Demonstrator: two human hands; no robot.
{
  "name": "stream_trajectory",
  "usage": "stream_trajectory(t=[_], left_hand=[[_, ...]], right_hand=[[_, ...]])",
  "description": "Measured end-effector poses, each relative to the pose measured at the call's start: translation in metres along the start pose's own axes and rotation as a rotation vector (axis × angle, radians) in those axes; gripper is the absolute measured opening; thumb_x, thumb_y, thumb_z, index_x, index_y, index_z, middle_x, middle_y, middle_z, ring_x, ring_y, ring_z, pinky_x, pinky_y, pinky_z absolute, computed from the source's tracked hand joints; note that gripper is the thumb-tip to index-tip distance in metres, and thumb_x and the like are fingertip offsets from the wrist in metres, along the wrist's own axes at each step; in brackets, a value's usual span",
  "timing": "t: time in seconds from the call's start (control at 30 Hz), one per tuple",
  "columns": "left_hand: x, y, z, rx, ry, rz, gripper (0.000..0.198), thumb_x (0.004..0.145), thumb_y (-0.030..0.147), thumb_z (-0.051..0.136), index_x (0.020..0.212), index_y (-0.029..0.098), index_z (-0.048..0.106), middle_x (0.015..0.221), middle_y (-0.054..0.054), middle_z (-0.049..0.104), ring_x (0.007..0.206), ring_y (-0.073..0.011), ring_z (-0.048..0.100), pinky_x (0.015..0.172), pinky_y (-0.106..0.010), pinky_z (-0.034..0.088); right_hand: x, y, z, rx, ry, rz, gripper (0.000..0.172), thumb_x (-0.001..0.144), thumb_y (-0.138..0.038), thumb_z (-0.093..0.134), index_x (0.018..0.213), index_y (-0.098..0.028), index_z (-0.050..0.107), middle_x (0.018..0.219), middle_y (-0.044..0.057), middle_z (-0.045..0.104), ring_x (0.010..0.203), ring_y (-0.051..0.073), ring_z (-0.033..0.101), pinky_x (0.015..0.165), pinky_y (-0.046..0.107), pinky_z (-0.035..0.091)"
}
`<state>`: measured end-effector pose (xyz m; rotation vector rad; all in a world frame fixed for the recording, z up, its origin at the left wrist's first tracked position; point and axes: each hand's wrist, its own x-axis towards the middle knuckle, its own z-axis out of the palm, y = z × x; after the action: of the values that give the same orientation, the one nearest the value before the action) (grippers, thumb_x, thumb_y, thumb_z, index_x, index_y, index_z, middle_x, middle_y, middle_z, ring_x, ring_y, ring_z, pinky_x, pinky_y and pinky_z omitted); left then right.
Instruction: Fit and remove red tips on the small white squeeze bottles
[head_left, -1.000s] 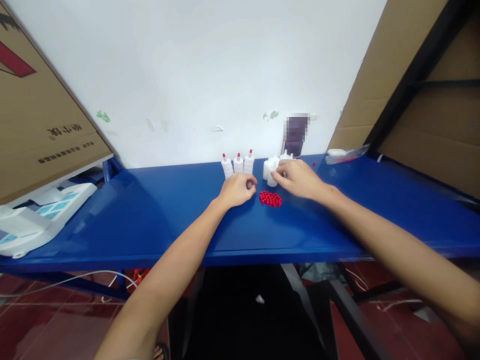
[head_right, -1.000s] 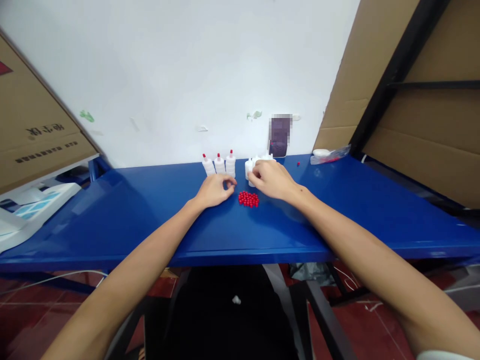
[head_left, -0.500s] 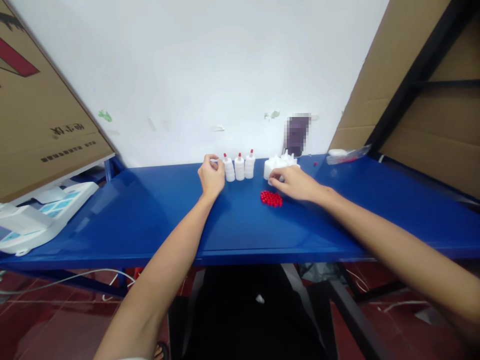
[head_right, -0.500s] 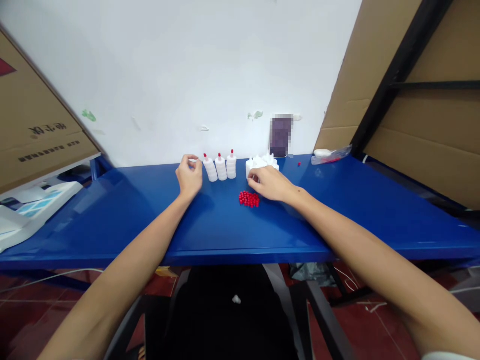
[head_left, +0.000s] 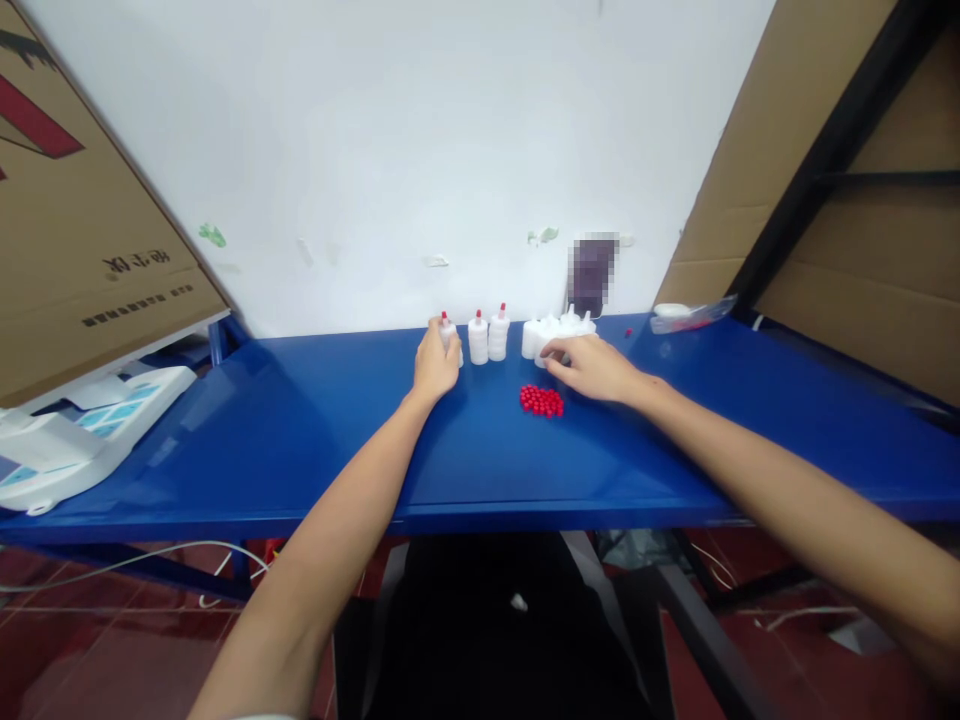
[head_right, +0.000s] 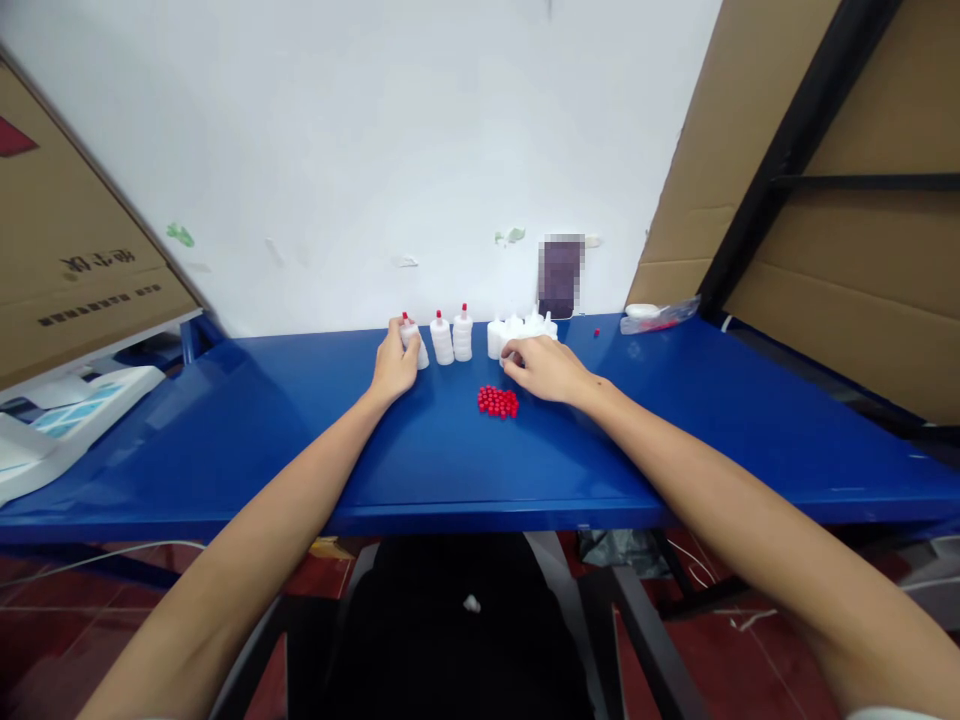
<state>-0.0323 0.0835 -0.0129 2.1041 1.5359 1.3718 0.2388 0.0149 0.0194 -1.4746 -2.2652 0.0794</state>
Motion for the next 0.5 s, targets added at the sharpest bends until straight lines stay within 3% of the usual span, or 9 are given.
stream_trajectory(t=[0.07, 0.17, 0.3, 0.37, 0.4, 0.5], left_hand=[[0.000, 0.000, 0.001, -0.036, -0.040, -0.048, 0.022, 0.099, 0.022, 0.045, 0.121, 0.021, 0.048, 0.094, -0.006, 0.067, 0.083, -0.0219, 0.065, 0.091, -0.042, 0.052], [0.002, -0.002, 0.001, -0.111, -0.026, -0.084, 0.025, 0.098, 0.017, 0.045, 0.122, 0.023, 0.045, 0.095, -0.005, 0.067, 0.080, -0.0194, 0.066, 0.088, -0.038, 0.052], [0.001, 0.004, -0.008, -0.143, 0.169, -0.079, 0.028, 0.095, 0.015, 0.047, 0.122, 0.024, 0.046, 0.105, -0.006, 0.069, 0.091, -0.0204, 0.069, 0.088, -0.035, 0.052], [-0.004, 0.016, -0.014, -0.098, 0.261, 0.026, 0.028, 0.096, 0.018, 0.050, 0.123, 0.024, 0.048, 0.110, -0.007, 0.070, 0.097, -0.0216, 0.069, 0.091, -0.035, 0.051], [-0.008, 0.023, -0.016, -0.065, 0.254, 0.111, 0.028, 0.096, 0.022, 0.051, 0.124, 0.023, 0.050, 0.112, -0.007, 0.071, 0.099, -0.0218, 0.069, 0.092, -0.034, 0.051], [-0.023, 0.048, -0.015, 0.028, 0.096, 0.361, 0.031, 0.092, 0.030, 0.057, 0.123, 0.022, 0.057, 0.115, -0.007, 0.073, 0.101, -0.0218, 0.070, 0.093, -0.033, 0.052]], right_hand=[[-0.001, -0.005, -0.001, 0.002, 0.050, 0.017, 0.024, 0.090, -0.029, 0.058, 0.100, -0.022, 0.078, 0.093, 0.006, 0.079, 0.084, 0.023, 0.071, 0.070, 0.035, 0.047], [-0.003, -0.014, -0.002, 0.059, 0.159, 0.079, 0.015, 0.083, -0.031, 0.065, 0.087, -0.023, 0.077, 0.077, 0.002, 0.076, 0.071, 0.019, 0.068, 0.063, 0.032, 0.044], [-0.007, -0.024, -0.002, 0.177, 0.357, 0.060, 0.018, 0.078, -0.039, 0.068, 0.078, -0.021, 0.071, 0.059, 0.000, 0.066, 0.060, 0.018, 0.063, 0.065, 0.033, 0.045], [-0.009, -0.026, -0.002, 0.226, 0.416, 0.012, 0.022, 0.078, -0.043, 0.066, 0.076, -0.021, 0.068, 0.056, 0.000, 0.063, 0.057, 0.018, 0.060, 0.065, 0.034, 0.044], [-0.011, -0.027, -0.003, 0.247, 0.415, -0.017, 0.024, 0.080, -0.044, 0.063, 0.077, -0.021, 0.067, 0.056, 0.000, 0.062, 0.056, 0.018, 0.058, 0.064, 0.033, 0.043], [-0.014, -0.031, -0.003, 0.305, 0.315, -0.115, 0.030, 0.091, -0.048, 0.055, 0.092, -0.021, 0.066, 0.064, 0.000, 0.064, 0.057, 0.016, 0.055, 0.063, 0.032, 0.041]])
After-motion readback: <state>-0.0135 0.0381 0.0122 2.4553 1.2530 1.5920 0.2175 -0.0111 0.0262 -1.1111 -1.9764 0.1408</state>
